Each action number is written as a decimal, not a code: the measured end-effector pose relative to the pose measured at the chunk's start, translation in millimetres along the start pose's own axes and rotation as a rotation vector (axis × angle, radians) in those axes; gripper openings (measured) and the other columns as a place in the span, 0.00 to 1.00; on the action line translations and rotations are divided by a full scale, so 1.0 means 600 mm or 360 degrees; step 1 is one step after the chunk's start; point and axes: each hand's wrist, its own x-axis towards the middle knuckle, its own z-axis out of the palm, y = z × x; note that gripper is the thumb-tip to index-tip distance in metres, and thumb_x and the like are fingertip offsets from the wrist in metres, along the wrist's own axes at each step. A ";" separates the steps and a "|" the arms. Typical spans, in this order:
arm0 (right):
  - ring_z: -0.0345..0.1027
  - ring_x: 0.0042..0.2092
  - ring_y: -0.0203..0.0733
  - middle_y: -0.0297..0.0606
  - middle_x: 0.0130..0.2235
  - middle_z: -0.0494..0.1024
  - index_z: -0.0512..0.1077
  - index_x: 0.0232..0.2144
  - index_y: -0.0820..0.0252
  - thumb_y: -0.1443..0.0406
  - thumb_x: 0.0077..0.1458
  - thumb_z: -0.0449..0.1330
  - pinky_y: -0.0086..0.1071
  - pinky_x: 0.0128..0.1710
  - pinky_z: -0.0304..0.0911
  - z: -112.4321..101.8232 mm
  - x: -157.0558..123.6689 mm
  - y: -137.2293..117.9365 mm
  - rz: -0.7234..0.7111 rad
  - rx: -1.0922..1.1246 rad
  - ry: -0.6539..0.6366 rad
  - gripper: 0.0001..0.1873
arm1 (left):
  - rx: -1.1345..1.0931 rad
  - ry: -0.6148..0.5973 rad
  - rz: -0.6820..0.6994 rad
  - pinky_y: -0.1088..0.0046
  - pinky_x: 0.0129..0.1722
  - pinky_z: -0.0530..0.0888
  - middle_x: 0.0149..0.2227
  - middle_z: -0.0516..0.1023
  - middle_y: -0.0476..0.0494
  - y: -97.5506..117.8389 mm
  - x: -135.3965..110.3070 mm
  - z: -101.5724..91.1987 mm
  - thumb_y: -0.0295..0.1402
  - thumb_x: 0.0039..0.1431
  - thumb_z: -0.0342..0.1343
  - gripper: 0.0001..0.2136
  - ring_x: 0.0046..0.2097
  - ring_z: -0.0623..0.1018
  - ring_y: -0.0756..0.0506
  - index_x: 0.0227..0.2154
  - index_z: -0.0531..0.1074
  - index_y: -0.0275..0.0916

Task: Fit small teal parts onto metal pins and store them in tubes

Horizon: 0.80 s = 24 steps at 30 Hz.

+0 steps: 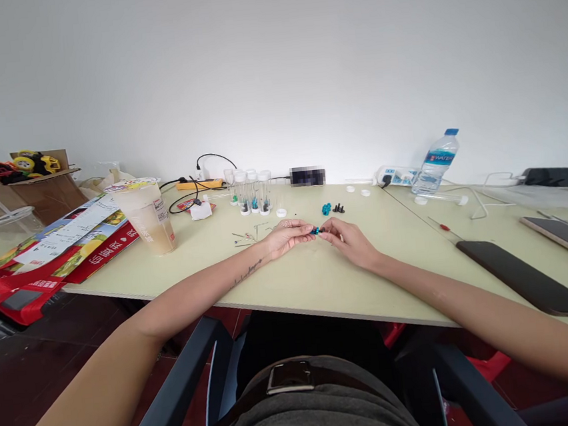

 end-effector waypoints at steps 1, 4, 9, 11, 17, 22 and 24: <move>0.63 0.28 0.38 0.36 0.30 0.73 0.65 0.34 0.57 0.55 0.57 0.50 0.32 0.30 0.59 0.000 0.000 0.000 -0.0008 -0.0006 0.0036 0.13 | 0.0002 0.0015 -0.0003 0.71 0.46 0.69 0.30 0.76 0.43 0.000 0.000 0.000 0.28 0.45 0.63 0.10 0.34 0.76 0.51 0.31 0.74 0.29; 0.63 0.28 0.38 0.36 0.30 0.73 0.65 0.35 0.57 0.56 0.55 0.52 0.32 0.30 0.58 0.000 -0.001 0.002 -0.0014 -0.0027 0.0075 0.12 | 0.0004 0.0039 -0.0011 0.71 0.45 0.70 0.31 0.77 0.42 0.000 0.000 0.000 0.28 0.45 0.63 0.10 0.35 0.76 0.51 0.31 0.73 0.28; 0.63 0.27 0.37 0.34 0.26 0.72 0.65 0.27 0.57 0.54 0.59 0.46 0.31 0.30 0.57 -0.002 -0.001 0.004 0.0006 -0.0059 -0.0039 0.17 | 0.0021 -0.0011 -0.0044 0.71 0.45 0.70 0.31 0.76 0.42 -0.002 0.002 -0.002 0.28 0.45 0.63 0.10 0.34 0.76 0.50 0.31 0.73 0.29; 0.63 0.28 0.37 0.34 0.28 0.73 0.65 0.29 0.57 0.55 0.58 0.47 0.31 0.30 0.57 -0.001 -0.001 0.004 -0.0007 -0.0050 -0.0006 0.14 | 0.0015 -0.0007 -0.0040 0.71 0.45 0.70 0.31 0.77 0.42 -0.003 0.002 -0.003 0.28 0.45 0.63 0.09 0.35 0.76 0.51 0.31 0.74 0.29; 0.61 0.26 0.36 0.33 0.26 0.72 0.65 0.31 0.57 0.55 0.56 0.51 0.31 0.29 0.56 -0.001 -0.001 0.003 -0.0012 -0.0039 0.0010 0.12 | 0.0002 -0.0019 -0.0053 0.71 0.46 0.69 0.32 0.76 0.41 -0.003 0.002 -0.003 0.28 0.45 0.63 0.09 0.35 0.76 0.51 0.31 0.74 0.29; 0.62 0.25 0.35 0.33 0.23 0.71 0.64 0.23 0.58 0.55 0.60 0.45 0.30 0.29 0.55 -0.005 -0.002 -0.002 0.0037 -0.0031 -0.0110 0.19 | -0.0008 -0.0063 -0.0055 0.70 0.45 0.69 0.31 0.76 0.43 -0.004 0.003 -0.004 0.28 0.45 0.63 0.09 0.35 0.76 0.50 0.31 0.73 0.29; 0.63 0.26 0.36 0.33 0.24 0.71 0.64 0.25 0.57 0.55 0.59 0.46 0.30 0.29 0.56 -0.003 -0.002 -0.002 0.0025 -0.0026 -0.0072 0.17 | -0.0021 -0.0057 -0.0047 0.71 0.45 0.69 0.31 0.76 0.43 -0.004 0.003 -0.004 0.28 0.45 0.63 0.09 0.35 0.76 0.51 0.31 0.74 0.29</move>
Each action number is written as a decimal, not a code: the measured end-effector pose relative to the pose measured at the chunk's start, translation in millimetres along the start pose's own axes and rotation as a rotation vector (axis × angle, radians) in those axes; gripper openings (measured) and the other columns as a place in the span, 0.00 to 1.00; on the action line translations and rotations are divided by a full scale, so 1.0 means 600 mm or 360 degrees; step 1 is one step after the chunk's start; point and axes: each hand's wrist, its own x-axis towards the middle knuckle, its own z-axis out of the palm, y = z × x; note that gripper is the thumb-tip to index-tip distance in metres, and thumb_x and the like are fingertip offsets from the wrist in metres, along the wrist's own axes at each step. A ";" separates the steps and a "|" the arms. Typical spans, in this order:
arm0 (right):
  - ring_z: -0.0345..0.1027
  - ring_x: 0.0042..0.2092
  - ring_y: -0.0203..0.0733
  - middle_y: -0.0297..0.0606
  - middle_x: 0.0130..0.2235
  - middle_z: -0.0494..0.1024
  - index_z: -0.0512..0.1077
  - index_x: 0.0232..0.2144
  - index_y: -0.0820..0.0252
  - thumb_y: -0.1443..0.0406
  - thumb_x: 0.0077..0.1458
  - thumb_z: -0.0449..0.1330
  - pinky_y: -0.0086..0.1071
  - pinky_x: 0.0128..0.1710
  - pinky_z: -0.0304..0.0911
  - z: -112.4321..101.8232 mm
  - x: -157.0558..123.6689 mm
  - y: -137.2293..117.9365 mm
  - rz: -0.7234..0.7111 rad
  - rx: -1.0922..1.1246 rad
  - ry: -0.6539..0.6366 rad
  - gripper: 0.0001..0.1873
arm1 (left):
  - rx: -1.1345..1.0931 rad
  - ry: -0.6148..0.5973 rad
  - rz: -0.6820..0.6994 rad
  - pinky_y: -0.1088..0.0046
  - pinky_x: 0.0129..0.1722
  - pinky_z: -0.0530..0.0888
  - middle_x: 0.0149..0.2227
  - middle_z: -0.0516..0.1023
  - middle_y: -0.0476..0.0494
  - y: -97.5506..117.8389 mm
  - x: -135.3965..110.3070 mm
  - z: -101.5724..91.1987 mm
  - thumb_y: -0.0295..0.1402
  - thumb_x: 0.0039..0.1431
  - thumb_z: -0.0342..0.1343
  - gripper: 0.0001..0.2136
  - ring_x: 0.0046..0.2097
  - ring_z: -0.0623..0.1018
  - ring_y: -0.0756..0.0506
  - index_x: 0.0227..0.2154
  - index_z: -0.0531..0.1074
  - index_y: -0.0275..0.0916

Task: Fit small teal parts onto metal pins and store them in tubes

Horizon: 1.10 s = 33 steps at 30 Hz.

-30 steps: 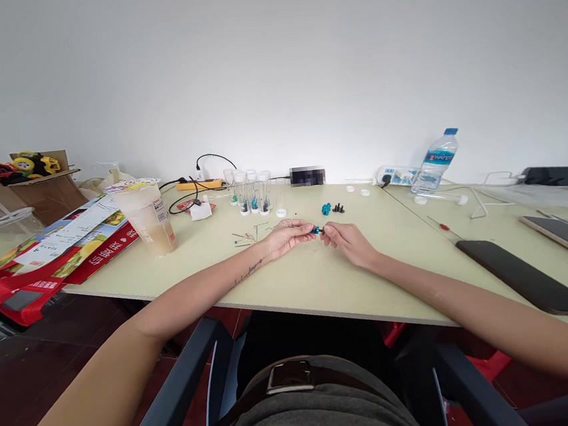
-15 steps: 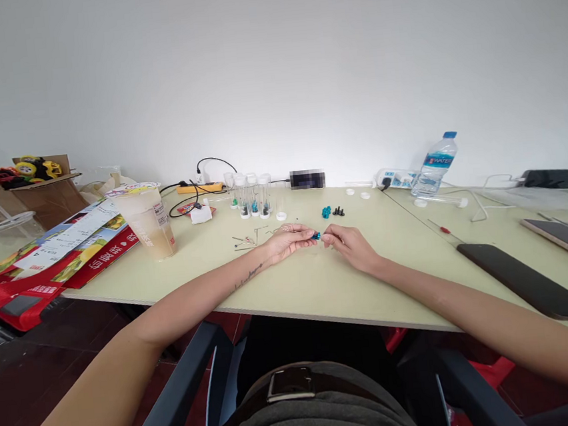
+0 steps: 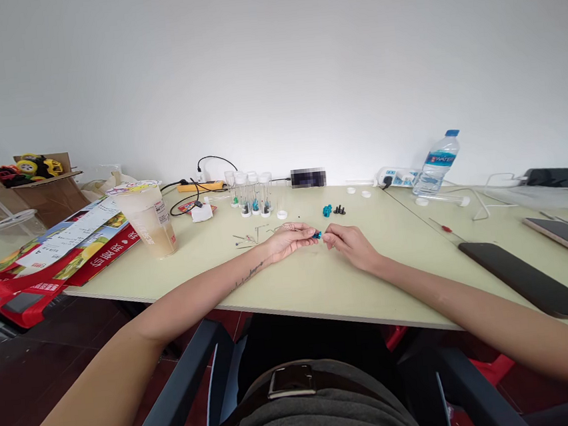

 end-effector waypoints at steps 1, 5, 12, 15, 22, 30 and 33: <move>0.63 0.26 0.36 0.33 0.26 0.72 0.64 0.27 0.57 0.55 0.58 0.48 0.30 0.29 0.56 0.001 0.000 0.001 -0.0011 0.0001 0.0038 0.14 | -0.0007 0.0007 0.0004 0.71 0.45 0.69 0.32 0.76 0.43 0.000 0.000 0.000 0.28 0.45 0.63 0.09 0.35 0.76 0.51 0.31 0.74 0.29; 0.63 0.28 0.37 0.34 0.30 0.73 0.63 0.33 0.57 0.57 0.55 0.53 0.31 0.30 0.57 0.006 0.000 0.006 -0.0050 0.0002 0.0164 0.10 | -0.0022 0.0017 0.0008 0.73 0.45 0.69 0.32 0.76 0.42 0.000 0.000 0.001 0.27 0.45 0.63 0.09 0.35 0.75 0.52 0.31 0.74 0.29; 0.63 0.28 0.37 0.33 0.26 0.71 0.62 0.28 0.57 0.57 0.58 0.48 0.31 0.30 0.57 0.002 -0.001 0.004 -0.0031 -0.0006 0.0067 0.12 | 0.0045 -0.0012 -0.0061 0.75 0.40 0.69 0.28 0.76 0.43 0.005 -0.004 0.000 0.30 0.45 0.63 0.11 0.32 0.75 0.53 0.32 0.73 0.30; 0.64 0.28 0.37 0.33 0.26 0.71 0.62 0.29 0.57 0.57 0.58 0.48 0.31 0.30 0.57 0.004 -0.002 0.003 -0.0049 -0.0016 0.0074 0.11 | 0.0070 -0.0010 -0.0068 0.75 0.39 0.69 0.28 0.76 0.44 0.006 -0.005 0.000 0.30 0.44 0.64 0.11 0.32 0.74 0.54 0.31 0.74 0.30; 0.66 0.29 0.38 0.34 0.29 0.73 0.63 0.32 0.57 0.57 0.56 0.51 0.31 0.30 0.58 0.006 -0.002 0.006 -0.0054 0.0014 0.0127 0.10 | 0.0080 0.0000 -0.0045 0.75 0.42 0.69 0.31 0.76 0.43 0.005 -0.004 -0.001 0.29 0.43 0.64 0.12 0.34 0.75 0.53 0.32 0.75 0.29; 0.65 0.28 0.37 0.33 0.27 0.73 0.63 0.30 0.57 0.56 0.57 0.50 0.31 0.31 0.58 0.005 0.001 0.007 -0.0034 0.0053 0.0112 0.11 | 0.0056 0.0022 0.0000 0.71 0.45 0.68 0.30 0.77 0.43 0.004 -0.004 0.003 0.29 0.42 0.65 0.11 0.35 0.75 0.52 0.30 0.75 0.30; 0.66 0.30 0.38 0.35 0.30 0.74 0.64 0.33 0.57 0.56 0.55 0.52 0.31 0.31 0.59 0.006 0.001 0.008 -0.0050 0.0089 0.0147 0.10 | 0.0059 0.0025 -0.0004 0.71 0.46 0.68 0.31 0.77 0.43 0.003 -0.004 0.003 0.29 0.42 0.65 0.11 0.35 0.75 0.52 0.30 0.75 0.30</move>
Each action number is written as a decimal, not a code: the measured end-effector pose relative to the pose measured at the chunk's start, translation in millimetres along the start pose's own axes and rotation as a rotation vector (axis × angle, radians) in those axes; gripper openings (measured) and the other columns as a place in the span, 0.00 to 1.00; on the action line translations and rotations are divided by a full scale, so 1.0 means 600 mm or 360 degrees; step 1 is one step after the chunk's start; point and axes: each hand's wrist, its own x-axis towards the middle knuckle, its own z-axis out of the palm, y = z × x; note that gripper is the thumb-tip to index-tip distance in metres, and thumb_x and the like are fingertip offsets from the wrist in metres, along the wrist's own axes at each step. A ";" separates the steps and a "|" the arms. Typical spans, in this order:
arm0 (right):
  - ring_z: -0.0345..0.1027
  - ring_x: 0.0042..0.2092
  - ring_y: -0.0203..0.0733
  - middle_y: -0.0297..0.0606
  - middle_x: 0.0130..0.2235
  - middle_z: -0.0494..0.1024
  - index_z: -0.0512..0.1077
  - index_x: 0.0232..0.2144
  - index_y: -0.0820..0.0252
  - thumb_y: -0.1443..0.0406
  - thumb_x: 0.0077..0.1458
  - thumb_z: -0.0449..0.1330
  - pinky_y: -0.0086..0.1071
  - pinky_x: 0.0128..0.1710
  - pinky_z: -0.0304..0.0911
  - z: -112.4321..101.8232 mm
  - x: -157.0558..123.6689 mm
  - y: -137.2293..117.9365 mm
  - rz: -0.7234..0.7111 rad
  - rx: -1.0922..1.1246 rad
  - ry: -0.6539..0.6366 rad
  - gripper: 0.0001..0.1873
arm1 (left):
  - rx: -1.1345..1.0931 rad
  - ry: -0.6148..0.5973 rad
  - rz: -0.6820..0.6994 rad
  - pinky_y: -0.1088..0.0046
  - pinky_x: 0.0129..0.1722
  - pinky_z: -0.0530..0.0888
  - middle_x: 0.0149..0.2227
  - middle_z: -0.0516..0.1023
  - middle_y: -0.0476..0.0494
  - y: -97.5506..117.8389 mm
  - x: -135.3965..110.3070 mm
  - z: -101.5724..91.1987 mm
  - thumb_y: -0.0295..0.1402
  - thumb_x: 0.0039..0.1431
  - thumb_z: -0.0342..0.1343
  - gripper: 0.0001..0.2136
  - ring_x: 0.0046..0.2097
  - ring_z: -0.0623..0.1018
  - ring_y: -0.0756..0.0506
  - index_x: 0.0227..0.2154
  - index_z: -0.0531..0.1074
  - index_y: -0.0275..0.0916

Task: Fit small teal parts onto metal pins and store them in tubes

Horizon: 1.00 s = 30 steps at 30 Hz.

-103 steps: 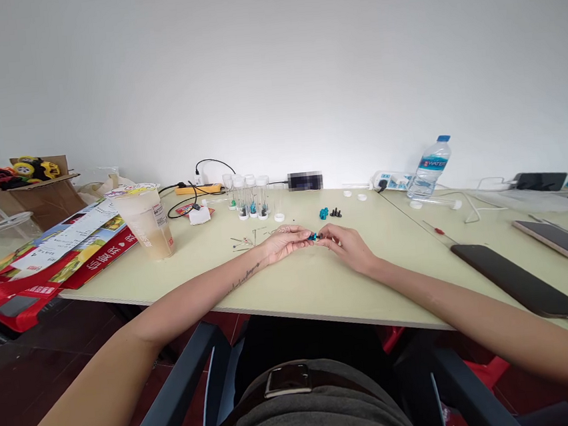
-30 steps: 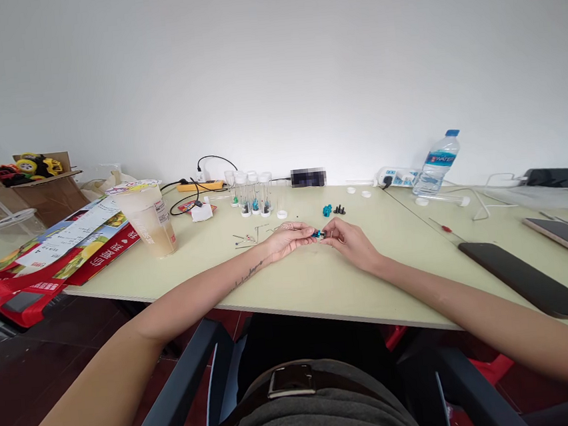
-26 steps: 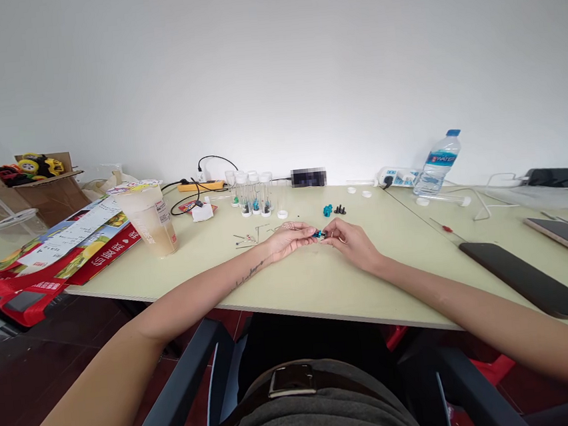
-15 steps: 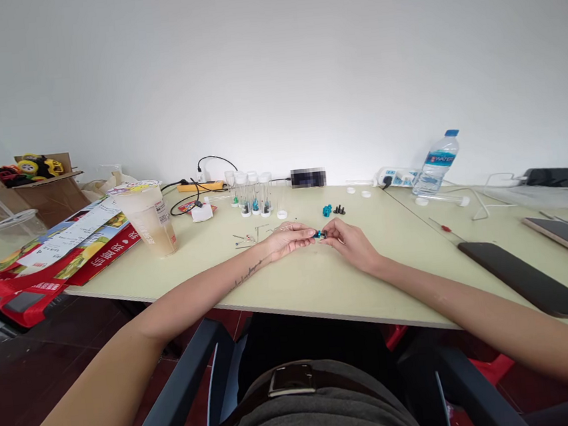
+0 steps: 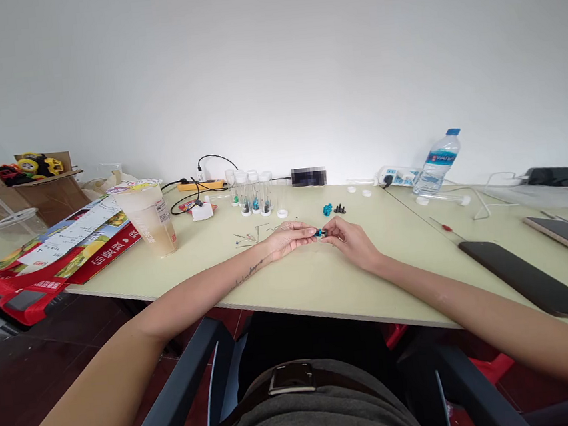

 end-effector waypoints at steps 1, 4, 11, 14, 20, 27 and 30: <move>0.66 0.30 0.38 0.35 0.29 0.74 0.64 0.32 0.57 0.56 0.56 0.52 0.31 0.31 0.58 -0.001 0.000 0.000 0.0003 -0.0009 -0.0019 0.10 | 0.0006 -0.0001 -0.0006 0.71 0.46 0.68 0.31 0.77 0.43 0.000 0.000 0.000 0.29 0.42 0.64 0.11 0.35 0.75 0.52 0.30 0.75 0.30; 0.64 0.26 0.36 0.33 0.24 0.72 0.64 0.26 0.57 0.56 0.59 0.47 0.31 0.30 0.57 -0.004 0.000 -0.002 0.0019 -0.0077 -0.0107 0.14 | 0.0024 -0.0012 -0.0008 0.71 0.46 0.68 0.30 0.76 0.43 0.000 -0.001 -0.001 0.30 0.42 0.64 0.11 0.35 0.75 0.51 0.30 0.75 0.30; 0.65 0.28 0.38 0.35 0.28 0.74 0.64 0.33 0.57 0.55 0.55 0.52 0.31 0.29 0.58 -0.002 0.001 -0.002 -0.0024 -0.0142 0.0000 0.12 | -0.0001 -0.0010 0.0010 0.71 0.47 0.68 0.32 0.77 0.42 0.000 0.000 0.000 0.29 0.42 0.64 0.11 0.36 0.75 0.51 0.31 0.75 0.30; 0.65 0.27 0.38 0.35 0.28 0.74 0.64 0.31 0.57 0.54 0.57 0.50 0.31 0.29 0.57 -0.004 0.000 -0.004 -0.0014 -0.0129 -0.0043 0.13 | 0.0013 -0.0008 -0.0002 0.70 0.47 0.68 0.31 0.77 0.42 0.000 0.000 -0.002 0.29 0.42 0.65 0.11 0.35 0.75 0.51 0.31 0.75 0.30; 0.64 0.27 0.36 0.34 0.25 0.72 0.64 0.25 0.58 0.56 0.61 0.41 0.30 0.32 0.57 -0.007 0.000 -0.008 -0.0015 -0.0114 -0.0175 0.20 | 0.0025 0.0024 -0.0033 0.69 0.48 0.68 0.32 0.76 0.42 0.005 -0.006 0.007 0.28 0.42 0.64 0.11 0.37 0.75 0.50 0.30 0.74 0.32; 0.65 0.29 0.39 0.35 0.29 0.73 0.63 0.34 0.56 0.57 0.56 0.50 0.32 0.31 0.58 -0.003 0.000 -0.005 -0.0013 -0.0113 -0.0035 0.10 | 0.0060 0.0151 0.0034 0.75 0.46 0.67 0.38 0.77 0.42 0.023 -0.054 0.024 0.27 0.42 0.63 0.10 0.46 0.73 0.47 0.31 0.75 0.38; 0.65 0.28 0.38 0.34 0.25 0.72 0.63 0.28 0.57 0.57 0.59 0.46 0.32 0.31 0.57 -0.005 -0.001 -0.007 -0.0010 -0.0106 -0.0137 0.13 | 0.0159 0.0218 0.0130 0.78 0.45 0.66 0.42 0.76 0.43 0.041 -0.131 0.001 0.26 0.41 0.62 0.14 0.51 0.70 0.48 0.36 0.75 0.41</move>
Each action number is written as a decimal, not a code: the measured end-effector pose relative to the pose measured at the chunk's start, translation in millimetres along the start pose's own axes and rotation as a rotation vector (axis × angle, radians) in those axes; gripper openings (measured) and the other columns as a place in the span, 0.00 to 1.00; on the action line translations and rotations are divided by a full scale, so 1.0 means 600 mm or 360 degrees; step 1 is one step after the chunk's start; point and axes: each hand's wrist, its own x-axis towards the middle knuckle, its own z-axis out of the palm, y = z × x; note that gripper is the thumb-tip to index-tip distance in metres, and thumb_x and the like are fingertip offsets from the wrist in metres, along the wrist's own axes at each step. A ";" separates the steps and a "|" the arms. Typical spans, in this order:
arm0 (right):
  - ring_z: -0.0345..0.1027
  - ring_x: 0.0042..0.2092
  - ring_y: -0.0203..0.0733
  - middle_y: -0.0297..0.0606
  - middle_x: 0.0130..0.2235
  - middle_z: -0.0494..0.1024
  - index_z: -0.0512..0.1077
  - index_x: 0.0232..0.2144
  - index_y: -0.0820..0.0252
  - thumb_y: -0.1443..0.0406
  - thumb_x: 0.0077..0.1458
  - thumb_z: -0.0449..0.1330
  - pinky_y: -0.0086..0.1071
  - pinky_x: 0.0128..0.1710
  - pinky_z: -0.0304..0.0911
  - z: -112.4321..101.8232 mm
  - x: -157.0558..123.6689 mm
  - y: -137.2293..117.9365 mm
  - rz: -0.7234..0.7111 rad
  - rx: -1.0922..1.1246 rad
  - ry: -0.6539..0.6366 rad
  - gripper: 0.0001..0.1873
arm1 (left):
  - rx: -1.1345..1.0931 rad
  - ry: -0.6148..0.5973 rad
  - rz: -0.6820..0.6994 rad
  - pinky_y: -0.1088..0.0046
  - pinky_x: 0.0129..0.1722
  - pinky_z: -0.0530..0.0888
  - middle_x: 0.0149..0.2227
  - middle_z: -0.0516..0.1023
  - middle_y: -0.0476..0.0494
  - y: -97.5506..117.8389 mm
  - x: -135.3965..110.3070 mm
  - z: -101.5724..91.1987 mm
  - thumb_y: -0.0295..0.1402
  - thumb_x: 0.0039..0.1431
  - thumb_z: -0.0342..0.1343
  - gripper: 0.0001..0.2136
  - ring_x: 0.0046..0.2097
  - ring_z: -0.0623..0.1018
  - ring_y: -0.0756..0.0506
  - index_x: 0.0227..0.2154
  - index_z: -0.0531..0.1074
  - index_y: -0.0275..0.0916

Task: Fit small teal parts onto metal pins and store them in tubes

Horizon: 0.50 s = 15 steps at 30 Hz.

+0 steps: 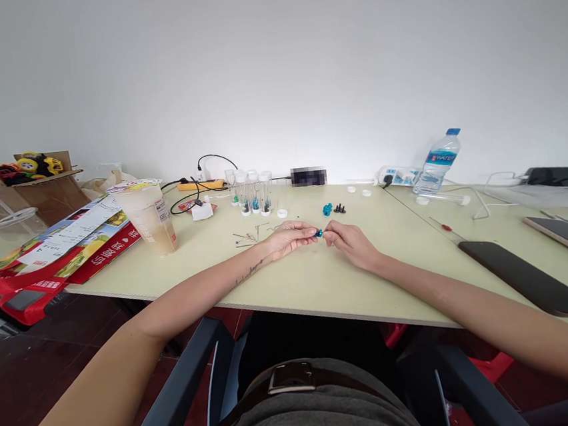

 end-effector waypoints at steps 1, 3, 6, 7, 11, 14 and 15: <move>0.65 0.28 0.38 0.33 0.25 0.71 0.63 0.27 0.57 0.57 0.60 0.45 0.31 0.31 0.57 -0.001 0.000 0.000 -0.0003 -0.0006 -0.0026 0.15 | 0.0044 0.0015 0.0028 0.78 0.45 0.66 0.43 0.75 0.43 0.008 -0.025 -0.012 0.27 0.41 0.62 0.15 0.52 0.69 0.48 0.36 0.75 0.41; 0.65 0.28 0.38 0.33 0.25 0.71 0.63 0.28 0.57 0.57 0.59 0.46 0.31 0.31 0.57 -0.001 0.000 0.000 -0.0001 -0.0020 -0.0010 0.14 | 0.0109 0.0036 0.0063 0.78 0.45 0.65 0.43 0.75 0.43 0.023 -0.065 -0.027 0.27 0.41 0.62 0.15 0.52 0.68 0.48 0.37 0.74 0.40; 0.65 0.28 0.38 0.33 0.28 0.73 0.63 0.33 0.57 0.57 0.56 0.51 0.31 0.30 0.57 0.001 0.000 0.001 0.0018 -0.0020 0.0081 0.10 | 0.0154 0.0029 0.0064 0.78 0.46 0.65 0.45 0.74 0.43 0.039 -0.088 -0.024 0.27 0.42 0.61 0.16 0.54 0.66 0.48 0.38 0.74 0.41; 0.65 0.28 0.38 0.33 0.28 0.73 0.63 0.33 0.57 0.57 0.56 0.51 0.31 0.30 0.57 0.001 0.001 0.001 0.0019 -0.0016 0.0083 0.09 | 0.0159 0.0026 0.0059 0.78 0.47 0.64 0.45 0.74 0.43 0.041 -0.088 -0.020 0.27 0.42 0.61 0.17 0.55 0.66 0.49 0.39 0.73 0.41; 0.65 0.28 0.38 0.33 0.26 0.72 0.63 0.28 0.57 0.57 0.59 0.47 0.31 0.30 0.57 0.002 0.000 0.002 0.0004 -0.0013 0.0014 0.13 | 0.0140 0.0021 0.0029 0.78 0.48 0.64 0.47 0.73 0.43 0.038 -0.080 -0.015 0.26 0.43 0.60 0.17 0.56 0.65 0.49 0.40 0.73 0.40; 0.65 0.27 0.38 0.34 0.28 0.73 0.63 0.32 0.57 0.57 0.57 0.50 0.31 0.29 0.57 0.002 0.000 0.002 -0.0005 -0.0025 0.0093 0.10 | 0.0076 0.0019 0.0010 0.78 0.48 0.65 0.47 0.73 0.43 0.021 -0.061 -0.019 0.26 0.44 0.60 0.16 0.56 0.65 0.48 0.39 0.73 0.40; 0.64 0.27 0.38 0.34 0.28 0.73 0.63 0.33 0.57 0.57 0.56 0.51 0.31 0.29 0.57 0.002 0.000 0.002 -0.0004 -0.0023 0.0114 0.10 | 0.0046 0.0024 0.0010 0.77 0.47 0.65 0.47 0.73 0.43 0.013 -0.047 -0.015 0.26 0.44 0.61 0.16 0.55 0.66 0.48 0.39 0.73 0.41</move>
